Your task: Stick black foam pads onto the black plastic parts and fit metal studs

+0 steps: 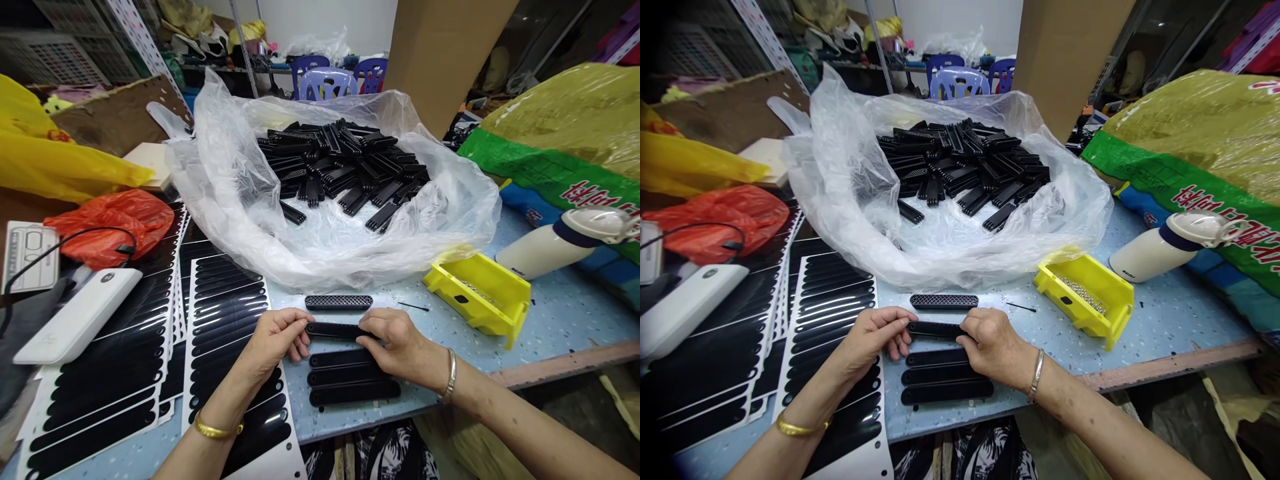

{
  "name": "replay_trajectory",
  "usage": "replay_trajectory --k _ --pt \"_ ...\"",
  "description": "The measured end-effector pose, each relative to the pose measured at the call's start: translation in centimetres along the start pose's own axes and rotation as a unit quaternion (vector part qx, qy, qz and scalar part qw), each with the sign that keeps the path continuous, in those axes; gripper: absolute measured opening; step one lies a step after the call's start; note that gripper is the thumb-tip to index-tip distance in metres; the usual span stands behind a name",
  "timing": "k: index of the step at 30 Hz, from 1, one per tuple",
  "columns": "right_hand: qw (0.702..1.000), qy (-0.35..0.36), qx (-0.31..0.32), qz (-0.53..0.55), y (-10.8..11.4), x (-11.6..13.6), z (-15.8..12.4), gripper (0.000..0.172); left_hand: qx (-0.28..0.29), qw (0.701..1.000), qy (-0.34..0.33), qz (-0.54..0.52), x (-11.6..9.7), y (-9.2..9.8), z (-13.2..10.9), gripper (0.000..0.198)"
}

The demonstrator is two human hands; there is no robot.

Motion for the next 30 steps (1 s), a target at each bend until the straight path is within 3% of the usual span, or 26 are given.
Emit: replay_trajectory --k 11,22,30 --pt "0.999 -0.004 -0.015 0.032 -0.2 -0.6 -0.2 0.005 -0.047 0.999 0.001 0.023 0.0 -0.3 0.0 0.033" --pt "0.997 0.023 -0.038 0.062 -0.5 -1.4 -0.9 0.019 -0.034 0.999 -0.006 0.037 0.5 0.1 0.1 0.031" --pt "0.996 0.027 -0.034 0.08 -0.7 -2.1 -0.8 0.02 -0.036 0.998 -0.011 0.043 0.6 0.2 0.2 0.032"
Point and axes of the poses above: each hand's wrist, its own z-axis towards the middle knuckle, its own y-axis out of the back of the hand, x = y × z, the point moved 2 cm from there along z, towards the middle knuckle, and after that the axes turned 10 degrees about -z, right-handed, at the moved point
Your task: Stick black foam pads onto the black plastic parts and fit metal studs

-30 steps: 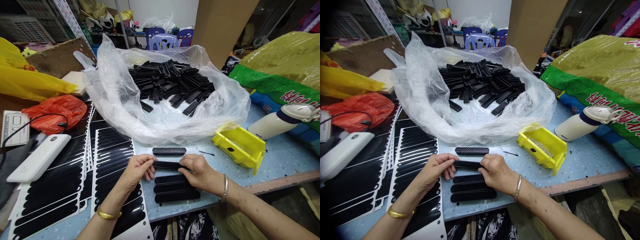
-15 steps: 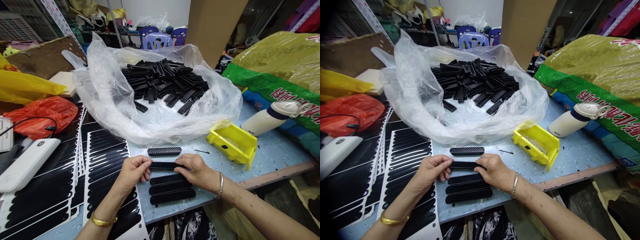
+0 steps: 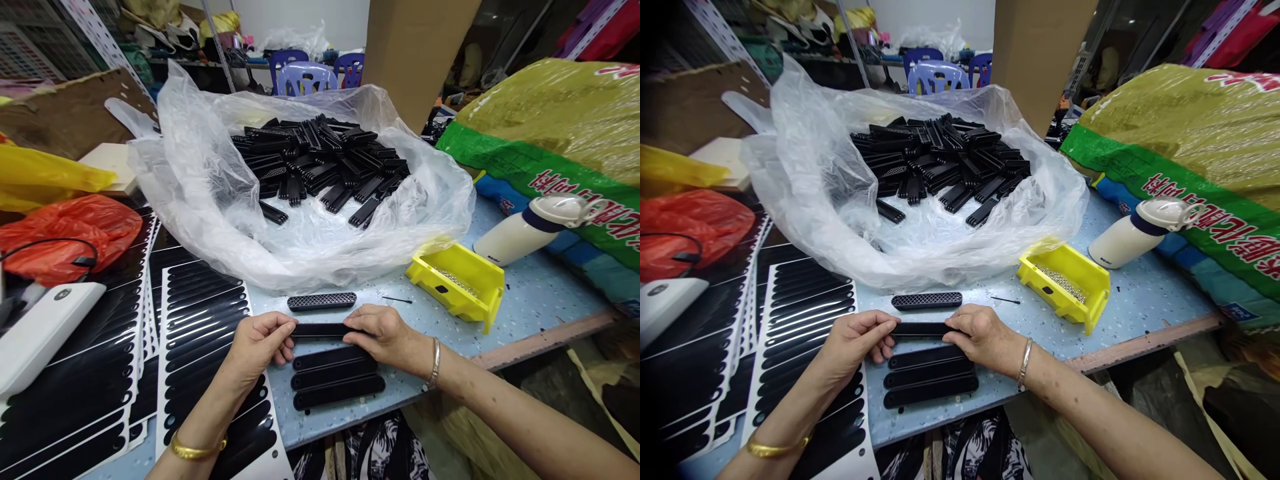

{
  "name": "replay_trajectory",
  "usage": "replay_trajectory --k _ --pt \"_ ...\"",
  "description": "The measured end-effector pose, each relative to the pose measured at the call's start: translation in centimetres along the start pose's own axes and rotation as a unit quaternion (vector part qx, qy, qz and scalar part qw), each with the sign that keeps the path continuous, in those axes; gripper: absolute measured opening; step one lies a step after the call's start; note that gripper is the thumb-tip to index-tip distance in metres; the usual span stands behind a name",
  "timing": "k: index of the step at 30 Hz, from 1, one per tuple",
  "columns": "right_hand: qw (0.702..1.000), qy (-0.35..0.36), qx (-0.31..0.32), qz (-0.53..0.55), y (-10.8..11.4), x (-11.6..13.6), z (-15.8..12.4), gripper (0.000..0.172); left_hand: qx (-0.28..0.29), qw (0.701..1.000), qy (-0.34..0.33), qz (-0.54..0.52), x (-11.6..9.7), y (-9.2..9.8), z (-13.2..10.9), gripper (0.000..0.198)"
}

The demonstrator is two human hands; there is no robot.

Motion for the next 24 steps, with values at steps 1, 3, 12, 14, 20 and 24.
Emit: replay_trajectory --k 1,3,12,14,20,24 --pt "1.0 0.001 0.0 0.004 0.0 -0.1 0.0 0.02 -0.002 1.0 0.0 -0.001 -0.1 -0.1 0.0 0.032" --pt "1.0 -0.003 0.006 0.014 0.0 -0.2 0.0 0.019 -0.006 1.0 0.0 -0.003 -0.2 -0.2 -0.1 0.032" --pt "0.993 -0.068 0.035 0.091 0.3 -0.8 0.0 0.021 -0.02 1.0 0.005 -0.003 -0.5 -0.3 -0.1 0.03" --pt "0.991 -0.079 0.032 0.106 0.4 -0.9 0.0 0.021 -0.018 1.0 0.003 -0.003 -0.4 -0.3 -0.1 0.03" --pt "0.989 -0.094 0.028 0.108 0.3 -0.8 0.1 0.017 -0.018 1.0 0.005 0.0 -0.4 -0.3 -0.1 0.031" --pt "0.982 -0.148 0.002 0.119 0.6 -1.3 -0.6 0.03 -0.027 1.0 0.008 -0.001 -0.7 -0.5 -0.1 0.032"
Point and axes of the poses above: each hand's wrist, its own z-axis towards the middle knuckle, its own y-axis out of the back of the hand, x = y × z, the point moved 2 cm from there along z, towards the middle knuckle, and after that the axes turned 10 degrees about -z, right-handed, at the moved point
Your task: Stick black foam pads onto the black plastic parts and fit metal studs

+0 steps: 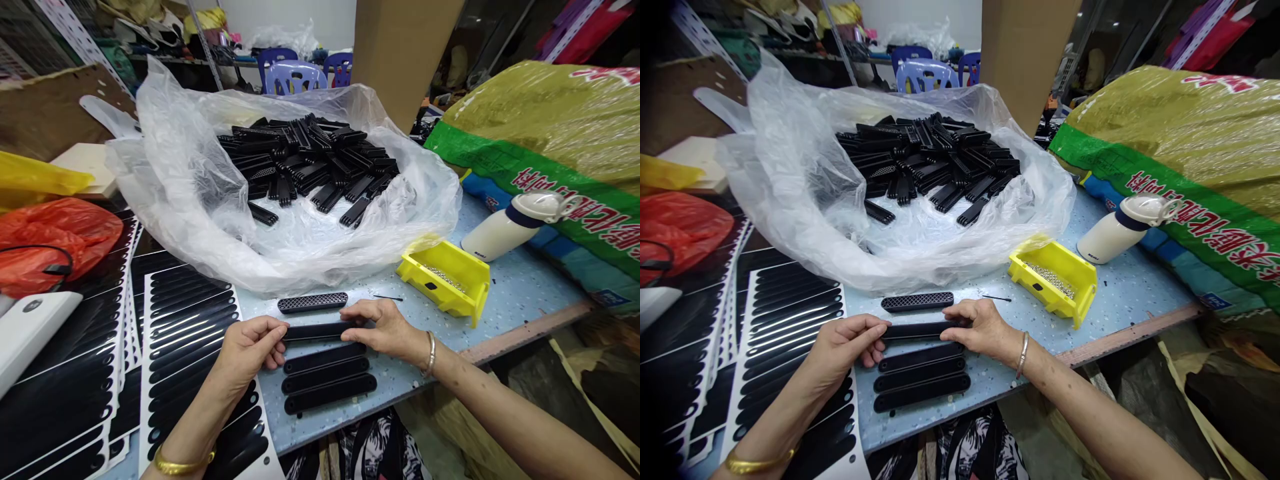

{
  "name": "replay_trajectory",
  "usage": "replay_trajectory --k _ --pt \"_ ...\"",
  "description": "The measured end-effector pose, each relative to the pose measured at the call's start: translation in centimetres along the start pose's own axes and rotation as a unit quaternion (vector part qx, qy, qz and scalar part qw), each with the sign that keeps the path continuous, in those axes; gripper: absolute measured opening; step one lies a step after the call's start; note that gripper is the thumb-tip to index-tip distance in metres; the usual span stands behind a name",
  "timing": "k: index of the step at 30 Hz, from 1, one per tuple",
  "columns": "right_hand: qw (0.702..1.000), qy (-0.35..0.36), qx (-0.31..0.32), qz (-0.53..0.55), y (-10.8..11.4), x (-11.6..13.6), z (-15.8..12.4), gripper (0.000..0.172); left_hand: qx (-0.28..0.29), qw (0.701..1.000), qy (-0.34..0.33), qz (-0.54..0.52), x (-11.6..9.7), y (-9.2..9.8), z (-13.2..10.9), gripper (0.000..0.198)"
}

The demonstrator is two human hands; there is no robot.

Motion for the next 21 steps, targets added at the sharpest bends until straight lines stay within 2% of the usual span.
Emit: replay_trajectory --k 2,3,6,7,12,15,17,21 --pt "0.999 -0.036 -0.029 0.016 0.8 -0.4 -0.7 0.039 -0.002 1.0 0.0 -0.001 -0.1 -0.1 0.0 0.033" --pt "0.998 -0.048 -0.045 0.009 1.2 -0.5 -1.1 0.037 -0.002 1.0 -0.002 0.0 -0.1 -0.1 0.0 0.033" --pt "0.992 -0.071 -0.092 -0.055 2.3 -0.6 -2.2 0.013 -0.001 1.0 -0.01 0.002 -0.1 0.0 -0.1 0.033" --pt "0.989 -0.08 -0.103 -0.069 2.3 -0.5 -2.4 0.014 -0.001 1.0 -0.012 0.003 -0.1 0.0 -0.1 0.033" --pt "0.98 -0.136 -0.132 -0.066 -0.4 0.2 -2.1 0.025 0.001 1.0 -0.02 0.002 0.0 0.0 -0.1 0.033" --pt "0.976 -0.144 -0.129 -0.097 -1.9 0.6 -1.4 0.039 0.003 1.0 -0.015 0.004 -0.1 -0.1 0.0 0.034" --pt "0.978 -0.141 -0.12 -0.092 -2.1 0.8 -1.1 0.042 0.006 1.0 -0.011 0.007 -0.2 0.0 -0.1 0.035" --pt "0.983 -0.167 -0.074 0.013 -1.4 0.4 -1.1 0.049 0.011 1.0 -0.013 0.013 -0.2 0.1 0.0 0.037"
Point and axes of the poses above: each hand's wrist, its own z-axis towards the middle knuckle, its own y-axis out of the back of the hand, x = y × z, the point moved 2 cm from there along z, towards the middle knuckle, and after that the axes turned 10 degrees about -z, right-handed, at the moved point
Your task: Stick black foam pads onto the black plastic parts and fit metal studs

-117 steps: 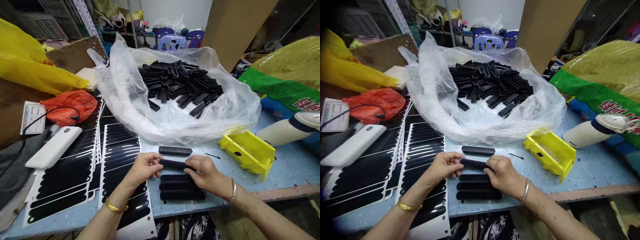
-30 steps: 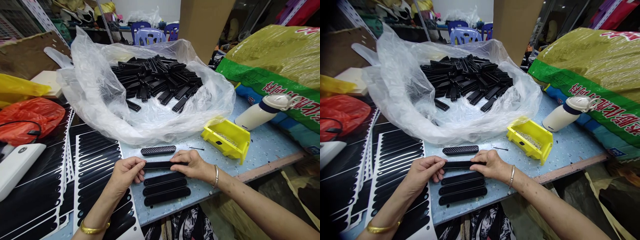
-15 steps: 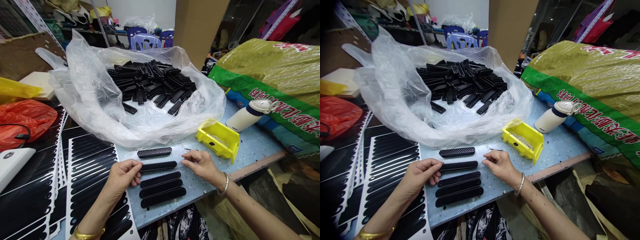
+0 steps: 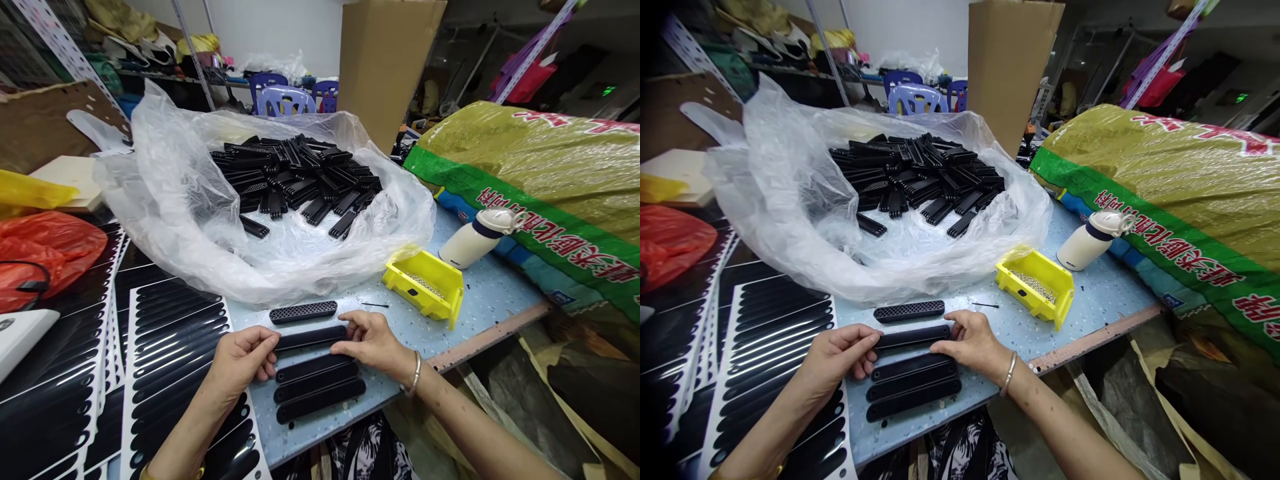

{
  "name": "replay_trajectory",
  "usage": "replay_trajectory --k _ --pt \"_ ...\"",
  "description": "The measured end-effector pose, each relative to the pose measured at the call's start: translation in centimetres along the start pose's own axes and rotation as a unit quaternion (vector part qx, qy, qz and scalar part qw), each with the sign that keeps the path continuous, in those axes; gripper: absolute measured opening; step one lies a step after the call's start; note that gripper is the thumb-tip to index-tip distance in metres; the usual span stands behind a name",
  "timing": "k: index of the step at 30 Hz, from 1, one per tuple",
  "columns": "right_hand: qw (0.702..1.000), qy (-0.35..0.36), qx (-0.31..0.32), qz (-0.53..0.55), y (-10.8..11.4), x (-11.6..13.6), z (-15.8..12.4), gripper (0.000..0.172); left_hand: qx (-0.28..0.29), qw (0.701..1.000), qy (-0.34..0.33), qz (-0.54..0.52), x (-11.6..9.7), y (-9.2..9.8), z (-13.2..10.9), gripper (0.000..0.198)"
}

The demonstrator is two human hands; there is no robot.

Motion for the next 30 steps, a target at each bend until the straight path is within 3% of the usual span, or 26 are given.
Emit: replay_trajectory --k 5,8,11,13,15,17,20,24,30 --pt "0.992 -0.044 0.064 0.097 1.0 -0.8 0.1 0.031 0.009 0.999 -0.012 0.051 0.4 0.5 0.1 0.039" --pt "0.999 0.033 0.031 0.019 2.6 -1.1 0.2 0.015 -0.025 0.979 -0.11 0.171 0.2 1.1 -0.5 0.039" --pt "0.976 0.135 -0.065 -0.161 4.9 -1.5 0.4 0.012 -0.065 0.904 -0.297 0.301 -1.1 0.8 -1.9 0.031" --pt "0.941 0.161 -0.099 -0.28 6.0 -2.0 0.8 0.013 -0.043 0.844 -0.406 0.348 -2.1 -0.5 -2.9 0.022" --pt "0.905 0.172 -0.09 -0.378 6.4 -2.6 1.3 0.013 0.005 0.804 -0.469 0.367 -2.9 -2.5 -3.5 0.017" --pt "0.878 0.186 -0.063 -0.436 6.1 -3.2 1.9 0.019 0.05 0.79 -0.485 0.373 -3.3 -4.6 -3.4 0.017" --pt "0.863 0.212 -0.045 -0.456 5.3 -3.9 2.6 0.025 0.089 0.79 -0.473 0.38 -3.1 -7.0 -2.2 0.017" --pt "0.858 0.242 -0.066 -0.448 4.9 -4.2 2.7 0.02 0.094 0.803 -0.442 0.389 -2.1 -8.4 -0.6 0.017" --pt "0.955 0.207 -0.051 -0.204 5.5 -2.3 0.3 0.014 0.106 0.817 -0.415 0.386 -1.1 -9.0 0.0 0.025"
Point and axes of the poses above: each hand's wrist, its own z-axis towards the middle knuckle, its own y-axis out of the back of the hand, x = y × z, the point moved 2 cm from there along z, towards the middle knuckle, and after that the axes turned 10 degrees about -z, right-handed, at the moved point
